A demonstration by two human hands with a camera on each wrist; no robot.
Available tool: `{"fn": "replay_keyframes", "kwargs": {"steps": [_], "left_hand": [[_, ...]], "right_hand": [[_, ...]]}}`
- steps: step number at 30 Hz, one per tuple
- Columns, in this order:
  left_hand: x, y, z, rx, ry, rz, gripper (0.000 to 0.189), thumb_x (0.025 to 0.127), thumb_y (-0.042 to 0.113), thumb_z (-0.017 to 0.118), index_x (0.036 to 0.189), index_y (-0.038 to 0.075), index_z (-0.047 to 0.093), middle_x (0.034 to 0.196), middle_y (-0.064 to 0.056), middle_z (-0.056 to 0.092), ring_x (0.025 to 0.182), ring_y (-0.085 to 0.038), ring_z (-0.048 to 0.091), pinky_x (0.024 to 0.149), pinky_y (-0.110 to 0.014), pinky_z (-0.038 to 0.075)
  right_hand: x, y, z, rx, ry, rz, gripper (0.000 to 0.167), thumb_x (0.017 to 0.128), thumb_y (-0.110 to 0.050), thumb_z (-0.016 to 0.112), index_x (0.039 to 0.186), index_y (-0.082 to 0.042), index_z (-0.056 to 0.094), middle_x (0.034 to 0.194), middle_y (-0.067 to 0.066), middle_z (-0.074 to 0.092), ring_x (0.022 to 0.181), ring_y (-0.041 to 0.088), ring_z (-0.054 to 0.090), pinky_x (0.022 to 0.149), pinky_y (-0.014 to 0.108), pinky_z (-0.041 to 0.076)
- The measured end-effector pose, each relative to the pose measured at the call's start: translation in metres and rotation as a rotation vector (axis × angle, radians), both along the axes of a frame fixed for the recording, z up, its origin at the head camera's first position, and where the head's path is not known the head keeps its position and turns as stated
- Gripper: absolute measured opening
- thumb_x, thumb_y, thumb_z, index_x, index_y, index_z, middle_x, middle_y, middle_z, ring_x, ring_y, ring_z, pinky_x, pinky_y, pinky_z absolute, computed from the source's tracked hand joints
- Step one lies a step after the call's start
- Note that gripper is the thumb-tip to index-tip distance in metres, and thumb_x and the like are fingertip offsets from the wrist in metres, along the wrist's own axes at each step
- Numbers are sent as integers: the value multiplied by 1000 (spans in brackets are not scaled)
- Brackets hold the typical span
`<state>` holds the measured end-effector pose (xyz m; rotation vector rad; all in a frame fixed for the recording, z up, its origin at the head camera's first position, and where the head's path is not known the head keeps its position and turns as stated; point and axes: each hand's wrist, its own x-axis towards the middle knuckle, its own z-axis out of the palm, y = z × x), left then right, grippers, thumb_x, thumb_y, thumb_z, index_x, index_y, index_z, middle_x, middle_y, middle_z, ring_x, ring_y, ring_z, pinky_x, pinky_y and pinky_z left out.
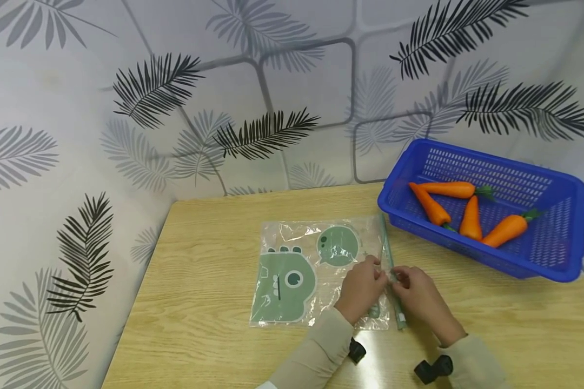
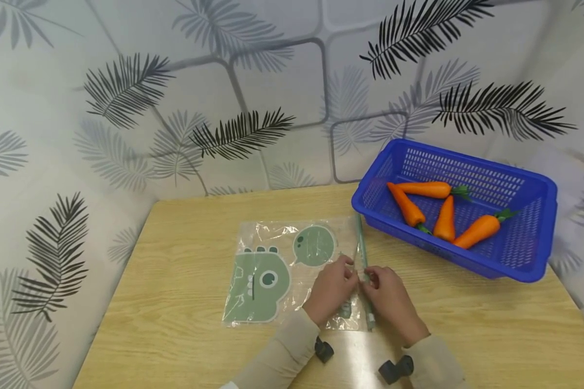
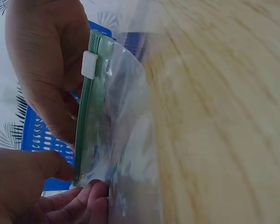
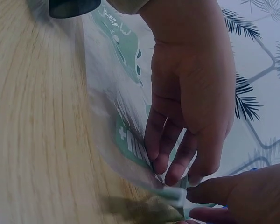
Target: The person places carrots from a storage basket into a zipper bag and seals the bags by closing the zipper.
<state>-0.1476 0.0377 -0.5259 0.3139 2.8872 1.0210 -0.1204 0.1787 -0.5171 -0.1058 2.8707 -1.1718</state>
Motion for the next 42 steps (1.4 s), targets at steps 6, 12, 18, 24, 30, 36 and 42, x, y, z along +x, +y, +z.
{"fn": "replay_keyframes", "kwargs": {"steps": [6,12,18,24,30,36,42], "left_hand": [[2,-8,1,21,-41,-8,28,82,21,60,107,10,61,59,11,50,49,-7,44,41,-21,35],[7,-18,1,79,-70,-29,27,79,16,59,104,8,61,65,12,57,52,-5,47,45,-20,39],[11,-27,1,116,-97,-35,26,78,13,60,104,9,60,76,8,65,60,-3,52,53,-18,43],[14,-34,4,144,-106,-26,25,80,12,59,104,9,61,81,5,67,64,-3,56,55,-19,45],[15,-39,4,181,-76,-38,21,83,13,56,103,8,61,81,4,66,68,-3,57,58,-17,46],[16,-43,6,227,-96,-41,22,84,13,56,105,7,62,85,5,65,72,-1,58,62,-16,48],[19,-48,8,324,-113,-60,20,85,11,58,104,4,62,86,3,64,73,-1,59,63,-15,49]], "right_hand": [[-1,0,1,-19,-18,-25,33,88,-10,61,115,9,58,91,15,61,82,27,57,72,43,50],[-2,-1,2,-27,-45,-33,32,89,-8,59,116,10,57,95,16,63,83,26,58,69,37,52],[-2,-4,2,-43,-52,-31,29,90,-9,58,115,6,59,92,14,64,80,24,58,65,34,51],[-2,-9,0,-110,-31,-44,29,92,-15,59,114,3,62,87,10,65,68,16,56,57,26,48],[-2,-13,2,-185,-36,-32,30,90,-13,61,114,6,60,88,12,67,68,15,60,57,24,49],[-2,-18,5,-243,-44,-41,27,89,-9,61,113,6,61,88,14,67,72,19,62,58,22,51],[-3,-21,4,-348,-98,-71,24,89,-5,57,110,7,60,88,16,64,72,21,62,59,25,55]]}}
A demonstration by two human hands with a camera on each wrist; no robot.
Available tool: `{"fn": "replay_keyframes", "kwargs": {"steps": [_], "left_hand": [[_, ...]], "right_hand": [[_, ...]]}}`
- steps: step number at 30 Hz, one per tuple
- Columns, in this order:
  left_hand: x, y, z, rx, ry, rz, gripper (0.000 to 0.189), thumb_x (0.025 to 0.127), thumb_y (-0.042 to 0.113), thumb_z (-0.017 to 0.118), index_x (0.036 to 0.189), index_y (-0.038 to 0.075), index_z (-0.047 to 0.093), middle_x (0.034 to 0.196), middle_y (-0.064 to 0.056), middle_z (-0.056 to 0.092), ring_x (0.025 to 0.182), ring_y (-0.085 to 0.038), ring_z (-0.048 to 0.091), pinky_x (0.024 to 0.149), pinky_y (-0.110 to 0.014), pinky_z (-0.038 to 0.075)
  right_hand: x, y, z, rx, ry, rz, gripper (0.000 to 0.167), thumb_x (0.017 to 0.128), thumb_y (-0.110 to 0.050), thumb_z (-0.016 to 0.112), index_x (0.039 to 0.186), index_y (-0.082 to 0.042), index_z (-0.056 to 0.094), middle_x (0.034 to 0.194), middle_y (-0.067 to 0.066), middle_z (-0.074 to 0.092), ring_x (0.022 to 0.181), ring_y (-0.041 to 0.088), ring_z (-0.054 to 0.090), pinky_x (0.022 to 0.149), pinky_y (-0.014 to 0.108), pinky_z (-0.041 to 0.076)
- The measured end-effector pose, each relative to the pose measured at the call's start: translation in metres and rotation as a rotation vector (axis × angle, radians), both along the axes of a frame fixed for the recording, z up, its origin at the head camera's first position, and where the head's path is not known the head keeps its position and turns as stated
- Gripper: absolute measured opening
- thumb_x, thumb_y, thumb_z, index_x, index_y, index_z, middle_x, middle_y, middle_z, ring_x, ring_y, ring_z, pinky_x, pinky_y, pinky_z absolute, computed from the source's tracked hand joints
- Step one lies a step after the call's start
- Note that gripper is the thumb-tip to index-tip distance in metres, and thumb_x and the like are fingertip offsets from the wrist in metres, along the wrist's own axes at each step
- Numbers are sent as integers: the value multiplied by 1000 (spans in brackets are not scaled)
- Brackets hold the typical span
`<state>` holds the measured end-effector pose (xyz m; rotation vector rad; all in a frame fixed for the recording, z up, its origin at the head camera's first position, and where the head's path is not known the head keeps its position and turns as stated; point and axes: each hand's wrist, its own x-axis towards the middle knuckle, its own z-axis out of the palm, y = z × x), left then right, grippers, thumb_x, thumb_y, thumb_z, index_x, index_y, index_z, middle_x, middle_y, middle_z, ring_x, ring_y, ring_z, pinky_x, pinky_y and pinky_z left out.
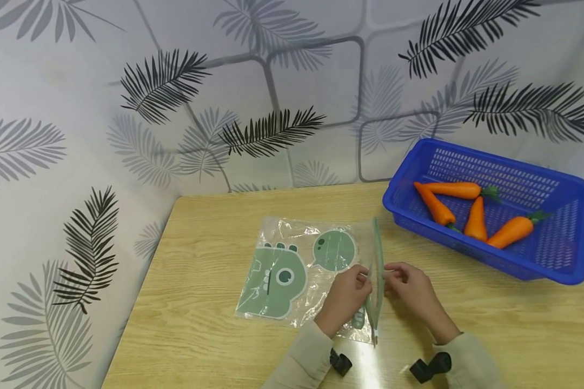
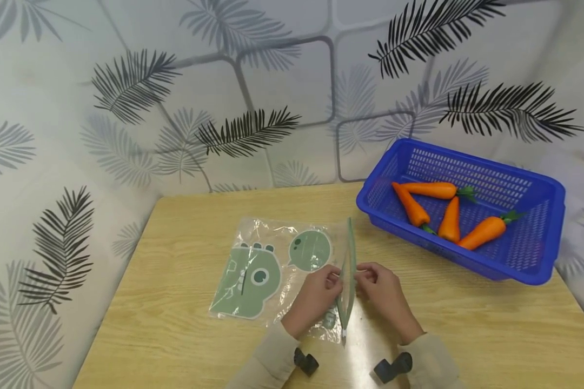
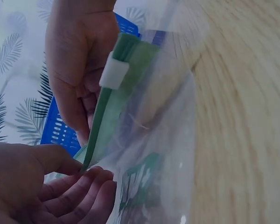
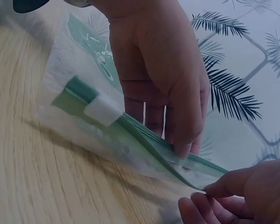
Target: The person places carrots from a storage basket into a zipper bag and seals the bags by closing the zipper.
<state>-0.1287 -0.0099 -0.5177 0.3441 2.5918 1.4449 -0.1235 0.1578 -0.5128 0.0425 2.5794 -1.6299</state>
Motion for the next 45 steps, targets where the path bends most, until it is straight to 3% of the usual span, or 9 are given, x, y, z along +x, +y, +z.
{"fn": "replay_keyframes", "kwargs": {"steps": [6,14,27,36,45], "left_hand": [[1,-3,-1,89,-3,-4,18,86,8,59,104,4,63,92,-1,67,79,-3,61,66,-15,50],[1,-5,-3,130,18,45,23,85,6,60,107,4,64,92,0,66,84,-4,61,74,-16,50],[4,-10,4,283,-79,86,20,85,6,63,105,3,65,88,2,64,79,-6,61,72,-19,51],[4,-14,3,324,-107,68,19,86,8,64,104,3,64,87,-1,64,77,-7,62,69,-19,52],[8,-22,18,394,-87,68,18,87,5,62,104,-1,63,86,-5,65,77,-9,63,67,-21,54]], "right_hand": [[-1,-2,-3,-38,-24,-16,22,91,-8,58,107,7,60,89,15,63,74,20,62,62,24,55],[-3,-3,-5,-16,-27,-31,22,91,-13,60,105,5,60,89,14,62,77,19,60,63,21,52],[-3,-1,-10,-64,-58,-40,25,92,-17,60,105,4,59,89,14,62,75,19,62,64,24,55],[-4,-2,-12,-123,-62,-34,28,93,-16,58,111,6,58,92,16,62,77,18,62,66,27,56],[-4,-2,-11,-128,-49,-46,26,93,-13,57,110,7,58,91,17,60,77,21,62,65,28,56]]}}
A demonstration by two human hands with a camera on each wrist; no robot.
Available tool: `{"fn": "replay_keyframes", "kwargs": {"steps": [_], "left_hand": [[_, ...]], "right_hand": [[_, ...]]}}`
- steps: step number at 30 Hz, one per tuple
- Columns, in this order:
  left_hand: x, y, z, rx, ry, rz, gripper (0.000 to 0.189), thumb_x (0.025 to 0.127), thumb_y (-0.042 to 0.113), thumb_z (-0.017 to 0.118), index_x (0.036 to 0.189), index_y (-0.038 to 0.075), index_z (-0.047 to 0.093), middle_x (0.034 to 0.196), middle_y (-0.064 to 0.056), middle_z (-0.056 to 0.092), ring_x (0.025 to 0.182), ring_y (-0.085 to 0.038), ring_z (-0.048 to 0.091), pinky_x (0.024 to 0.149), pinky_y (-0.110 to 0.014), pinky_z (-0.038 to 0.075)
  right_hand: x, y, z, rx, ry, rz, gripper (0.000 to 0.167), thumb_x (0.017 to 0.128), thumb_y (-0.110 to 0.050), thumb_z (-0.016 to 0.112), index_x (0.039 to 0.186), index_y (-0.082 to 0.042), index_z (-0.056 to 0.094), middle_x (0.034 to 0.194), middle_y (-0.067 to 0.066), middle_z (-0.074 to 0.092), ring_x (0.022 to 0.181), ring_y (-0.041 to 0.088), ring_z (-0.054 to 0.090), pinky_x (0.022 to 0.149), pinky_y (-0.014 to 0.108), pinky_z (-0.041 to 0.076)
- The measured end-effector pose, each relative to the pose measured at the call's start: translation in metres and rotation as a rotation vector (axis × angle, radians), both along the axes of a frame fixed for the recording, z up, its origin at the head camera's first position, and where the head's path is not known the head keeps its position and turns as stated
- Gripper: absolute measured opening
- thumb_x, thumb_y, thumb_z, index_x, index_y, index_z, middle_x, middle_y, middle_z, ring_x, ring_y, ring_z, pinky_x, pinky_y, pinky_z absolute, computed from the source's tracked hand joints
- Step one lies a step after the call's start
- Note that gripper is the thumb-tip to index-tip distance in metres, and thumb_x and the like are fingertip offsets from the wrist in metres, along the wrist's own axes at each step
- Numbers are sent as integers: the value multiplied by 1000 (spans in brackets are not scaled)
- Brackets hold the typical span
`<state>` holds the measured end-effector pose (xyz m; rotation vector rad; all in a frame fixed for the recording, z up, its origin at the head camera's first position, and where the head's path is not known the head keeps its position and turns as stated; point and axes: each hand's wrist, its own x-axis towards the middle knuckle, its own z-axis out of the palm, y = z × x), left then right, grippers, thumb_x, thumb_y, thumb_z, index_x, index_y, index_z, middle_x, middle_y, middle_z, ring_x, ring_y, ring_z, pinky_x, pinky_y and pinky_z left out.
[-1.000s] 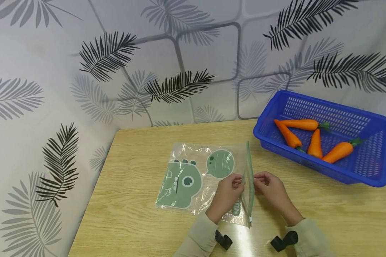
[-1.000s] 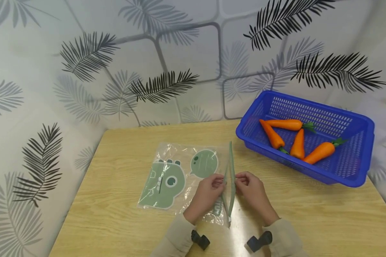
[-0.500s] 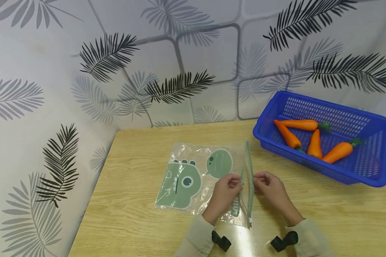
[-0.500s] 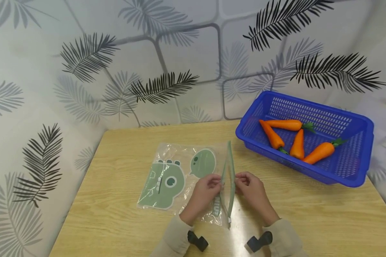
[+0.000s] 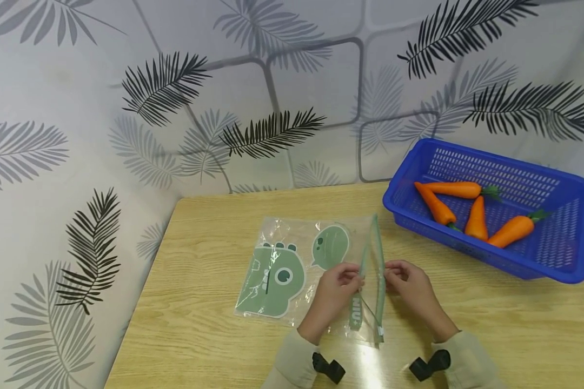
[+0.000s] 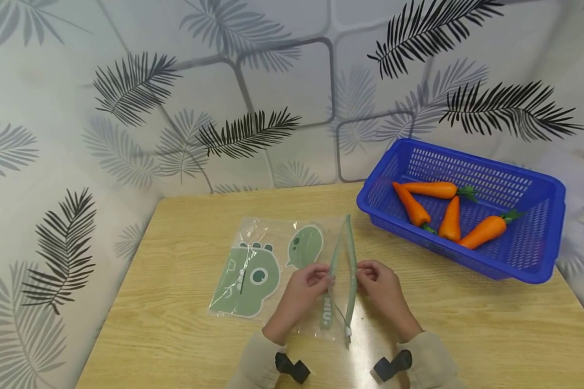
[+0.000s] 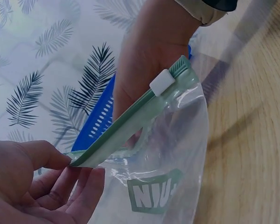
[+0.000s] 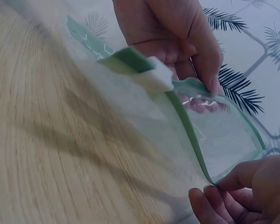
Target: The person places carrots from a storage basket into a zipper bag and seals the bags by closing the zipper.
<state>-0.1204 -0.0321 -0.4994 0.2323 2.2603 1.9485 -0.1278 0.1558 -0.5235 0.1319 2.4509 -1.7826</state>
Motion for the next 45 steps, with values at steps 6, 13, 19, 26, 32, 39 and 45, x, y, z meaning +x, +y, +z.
{"fn": "replay_keyframes", "kwargs": {"steps": [6,13,19,26,32,39,45], "left_hand": [[4,-6,11,35,-3,14,20,88,7,62,106,-2,62,89,-8,64,80,-17,65,68,-23,55],[12,-13,34,41,63,26,20,90,7,60,108,-3,61,92,-15,64,83,-33,65,69,-25,56],[23,-18,71,109,84,43,19,89,-2,57,107,-9,59,95,-24,61,88,-42,61,73,-28,55],[18,-23,61,200,111,63,18,90,3,59,107,-3,60,95,-17,62,88,-34,62,78,-30,54],[17,-33,63,312,158,65,22,92,7,58,112,-3,58,97,-18,59,90,-27,63,81,-36,54],[15,-46,72,432,197,128,23,92,6,57,113,-4,56,101,-25,57,91,-30,62,83,-40,52],[16,-47,76,503,169,126,25,92,5,57,114,-7,55,98,-17,59,87,-22,63,82,-39,53]], "right_hand": [[0,1,0,3,14,-5,24,93,-11,56,109,7,58,91,17,60,75,21,61,64,28,56],[1,2,2,-34,29,-14,21,93,-8,55,107,7,57,91,18,60,73,18,61,65,30,56],[0,3,1,-26,34,-31,23,93,-11,56,108,7,57,92,18,60,73,16,61,65,28,56],[1,4,8,-34,61,-70,26,93,-14,56,110,6,57,95,20,60,76,19,62,67,30,56],[4,6,24,-105,106,-101,26,93,-12,56,111,7,58,93,21,62,72,17,65,69,33,56],[5,11,45,-140,190,-71,25,93,-10,57,110,8,58,95,26,59,72,14,65,69,33,56],[10,7,61,-97,220,-65,23,91,-10,59,107,6,61,89,21,61,70,12,64,65,27,56]]}}
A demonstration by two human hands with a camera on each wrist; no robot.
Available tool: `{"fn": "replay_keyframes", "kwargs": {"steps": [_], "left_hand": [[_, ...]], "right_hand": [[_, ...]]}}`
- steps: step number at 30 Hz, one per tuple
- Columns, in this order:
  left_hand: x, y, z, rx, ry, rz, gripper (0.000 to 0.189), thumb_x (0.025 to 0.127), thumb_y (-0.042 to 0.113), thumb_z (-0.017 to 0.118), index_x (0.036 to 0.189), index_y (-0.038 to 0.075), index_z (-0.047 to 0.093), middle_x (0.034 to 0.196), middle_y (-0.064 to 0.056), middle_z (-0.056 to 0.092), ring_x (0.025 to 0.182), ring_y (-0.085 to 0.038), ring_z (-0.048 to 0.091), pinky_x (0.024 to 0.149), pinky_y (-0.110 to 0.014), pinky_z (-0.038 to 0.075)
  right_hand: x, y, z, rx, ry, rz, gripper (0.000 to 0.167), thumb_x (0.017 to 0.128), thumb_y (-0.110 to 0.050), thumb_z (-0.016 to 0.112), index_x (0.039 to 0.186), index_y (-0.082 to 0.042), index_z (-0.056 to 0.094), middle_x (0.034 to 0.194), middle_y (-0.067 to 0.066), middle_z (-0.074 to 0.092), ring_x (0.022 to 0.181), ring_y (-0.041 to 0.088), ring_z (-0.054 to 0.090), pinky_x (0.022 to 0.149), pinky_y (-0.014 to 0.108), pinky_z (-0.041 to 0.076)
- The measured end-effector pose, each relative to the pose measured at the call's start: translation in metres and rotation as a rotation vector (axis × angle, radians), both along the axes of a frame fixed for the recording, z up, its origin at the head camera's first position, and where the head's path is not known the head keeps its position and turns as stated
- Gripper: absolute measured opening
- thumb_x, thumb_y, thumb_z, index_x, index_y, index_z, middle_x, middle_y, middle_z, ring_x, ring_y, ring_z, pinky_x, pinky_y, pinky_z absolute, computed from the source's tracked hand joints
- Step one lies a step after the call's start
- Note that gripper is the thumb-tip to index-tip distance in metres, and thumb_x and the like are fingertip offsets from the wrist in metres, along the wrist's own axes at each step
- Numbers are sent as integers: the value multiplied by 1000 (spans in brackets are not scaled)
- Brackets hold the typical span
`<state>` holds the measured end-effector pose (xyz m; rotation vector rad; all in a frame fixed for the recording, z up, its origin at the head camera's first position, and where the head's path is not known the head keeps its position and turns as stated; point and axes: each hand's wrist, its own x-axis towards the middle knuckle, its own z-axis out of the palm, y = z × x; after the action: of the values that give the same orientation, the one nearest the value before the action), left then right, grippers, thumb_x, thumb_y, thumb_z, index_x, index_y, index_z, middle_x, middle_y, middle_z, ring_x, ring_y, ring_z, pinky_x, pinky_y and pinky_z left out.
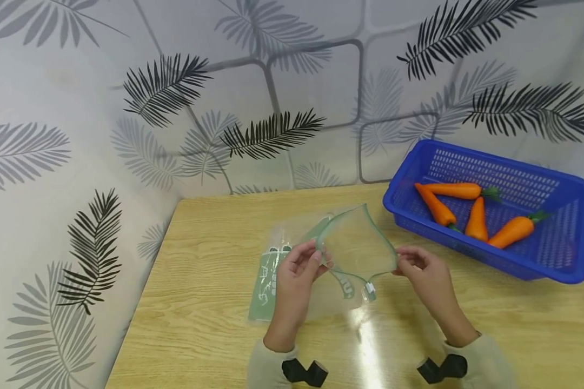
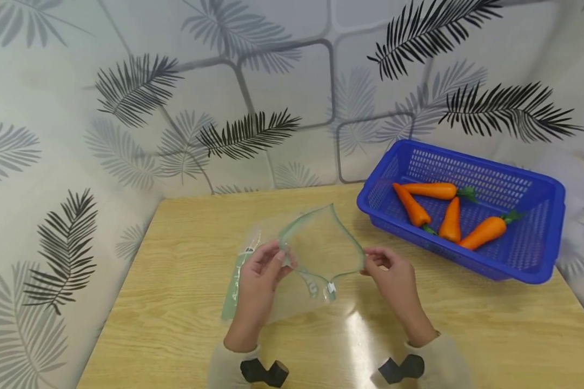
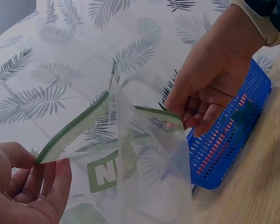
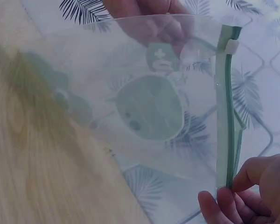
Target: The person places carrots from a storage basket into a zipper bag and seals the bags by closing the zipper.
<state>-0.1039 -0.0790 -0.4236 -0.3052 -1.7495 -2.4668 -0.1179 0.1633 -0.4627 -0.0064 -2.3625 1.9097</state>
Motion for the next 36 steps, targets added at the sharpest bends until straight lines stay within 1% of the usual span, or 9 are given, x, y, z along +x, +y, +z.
{"fn": "replay_keyframes", "kwargs": {"steps": [4,10,12,17,20,23,26,31,36], "left_hand": [[1,0,1,26,-1,-8,27,92,7,57,115,-7,54,97,-17,59,87,-21,63,81,-39,53],[2,-1,2,17,-15,-42,27,92,7,58,115,-6,55,100,-29,55,88,-22,63,83,-42,52],[3,-2,3,12,-17,-54,27,92,7,58,115,-7,55,100,-27,56,87,-21,63,83,-42,52],[5,-5,8,-4,-28,-70,28,92,9,58,115,-7,54,101,-16,60,89,-25,62,83,-41,52],[7,-7,12,-23,-30,-65,29,92,10,58,116,-6,55,102,-20,59,90,-26,63,82,-41,53],[8,-9,16,-33,-24,-64,29,92,10,58,117,-5,55,105,-29,56,89,-25,63,81,-40,53],[9,-11,19,-36,-23,-66,30,92,10,58,118,-5,55,106,-33,53,88,-23,63,81,-39,53],[10,-12,20,-25,-25,-68,29,93,11,58,117,-4,56,107,-34,52,87,-23,63,81,-38,53],[11,-13,20,-17,-25,-68,28,93,10,57,117,-4,55,105,-31,54,88,-23,63,81,-39,53]], "right_hand": [[3,-4,12,13,53,20,23,91,-12,60,107,5,62,88,17,62,72,11,63,64,27,56],[6,-8,21,25,91,84,26,92,-15,60,110,3,61,92,16,62,76,12,63,66,32,56],[6,-7,20,58,95,87,26,93,-15,59,111,2,61,92,14,62,75,11,62,66,31,56],[3,2,16,139,84,88,25,95,-15,56,114,-1,60,96,11,61,75,7,61,65,27,56],[2,10,15,172,88,87,25,95,-16,54,115,-2,61,98,11,60,76,6,60,65,25,56],[2,20,15,212,104,68,25,95,-19,54,113,-2,62,96,10,61,75,7,61,64,23,55],[1,32,16,264,110,40,25,95,-21,54,111,-3,63,93,9,62,73,7,61,62,22,55],[-3,57,23,394,117,-8,27,96,-25,54,111,-5,63,92,10,64,68,6,62,55,19,53],[-9,86,38,516,59,-48,36,96,-33,50,119,-8,60,99,17,65,66,-2,59,51,22,50]]}}
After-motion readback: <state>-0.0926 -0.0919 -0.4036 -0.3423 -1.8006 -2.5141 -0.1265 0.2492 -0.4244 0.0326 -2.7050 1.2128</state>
